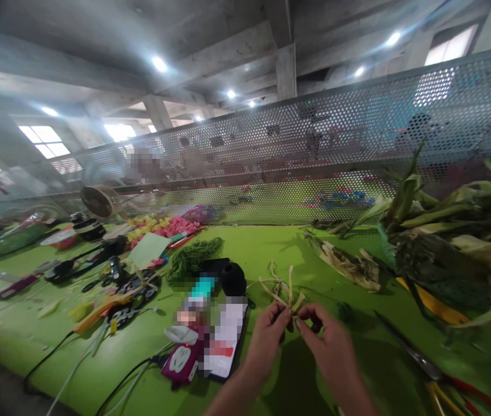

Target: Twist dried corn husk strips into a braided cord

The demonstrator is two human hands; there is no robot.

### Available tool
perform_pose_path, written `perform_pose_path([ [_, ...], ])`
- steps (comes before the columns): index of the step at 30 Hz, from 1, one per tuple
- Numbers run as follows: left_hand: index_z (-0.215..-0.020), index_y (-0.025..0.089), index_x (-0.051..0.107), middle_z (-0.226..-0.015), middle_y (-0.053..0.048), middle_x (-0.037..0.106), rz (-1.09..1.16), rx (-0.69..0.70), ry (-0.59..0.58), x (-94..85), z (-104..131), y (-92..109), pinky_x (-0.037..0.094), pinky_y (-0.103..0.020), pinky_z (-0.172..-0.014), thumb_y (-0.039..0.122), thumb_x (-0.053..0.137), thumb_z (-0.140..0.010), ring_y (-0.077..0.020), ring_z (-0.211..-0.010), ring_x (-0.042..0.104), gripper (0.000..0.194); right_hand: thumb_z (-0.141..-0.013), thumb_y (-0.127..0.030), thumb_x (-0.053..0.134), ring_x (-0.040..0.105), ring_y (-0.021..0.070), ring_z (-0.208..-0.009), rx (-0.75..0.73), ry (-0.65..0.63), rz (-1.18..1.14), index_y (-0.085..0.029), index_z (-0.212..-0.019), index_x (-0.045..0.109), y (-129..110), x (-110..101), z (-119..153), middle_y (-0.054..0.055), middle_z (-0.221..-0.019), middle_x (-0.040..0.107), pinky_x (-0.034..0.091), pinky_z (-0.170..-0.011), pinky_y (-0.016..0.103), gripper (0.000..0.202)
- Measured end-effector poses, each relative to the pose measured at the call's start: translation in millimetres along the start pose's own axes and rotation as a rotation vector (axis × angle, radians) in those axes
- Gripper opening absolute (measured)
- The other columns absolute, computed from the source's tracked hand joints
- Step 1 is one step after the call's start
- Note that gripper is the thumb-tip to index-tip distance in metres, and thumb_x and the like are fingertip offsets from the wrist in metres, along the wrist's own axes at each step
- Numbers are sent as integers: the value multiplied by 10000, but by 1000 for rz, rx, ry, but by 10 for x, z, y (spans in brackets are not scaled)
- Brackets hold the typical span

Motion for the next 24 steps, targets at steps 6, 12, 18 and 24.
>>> perform_pose_path([
  [6, -805, 166, 590, -722, 8, 531, -150, 73, 96, -188, -98, -98, 317, -256, -626, 371, 567, -871, -116, -651, 446, 217, -828, -439, 570, 710, 216, -765, -66, -145, 23, -230, -858, 697, -58, 32, 20, 24, -806, 764, 530, -699, 279, 246],
  [12, -809, 162, 625, -784, -30, 610, -321, 78, 51, -198, -128, -67, 350, -272, -673, 265, 556, -856, -152, -722, 507, 132, -816, -411, 580, 717, 234, -798, -82, -242, 15, -237, -931, 762, -143, 45, 18, 42, -894, 782, 538, -728, 307, 276],
  [18, -805, 152, 631, -800, -29, 610, -405, 84, -21, -118, -82, 35, 360, -274, -687, 178, 520, -803, -158, -743, 520, 114, -805, -366, 533, 712, 228, -790, -83, -270, -140, -219, -944, 771, -108, -30, -22, 55, -904, 781, 534, -709, 316, 312],
  [24, -875, 161, 666, -815, -34, 629, -428, 110, -133, -29, -30, 36, 366, -281, -700, 172, 511, -789, -172, -753, 529, 177, -707, -310, 598, 703, 235, -741, -70, -112, -40, -232, -784, 789, -164, -118, -65, 37, -787, 774, 530, -697, 309, 221],
])
Point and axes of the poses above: each hand's wrist, its own z-axis away from the middle knuckle, its own x-axis out of the palm, y = z × x, the point moved 8 cm from there along -z, towards the middle knuckle
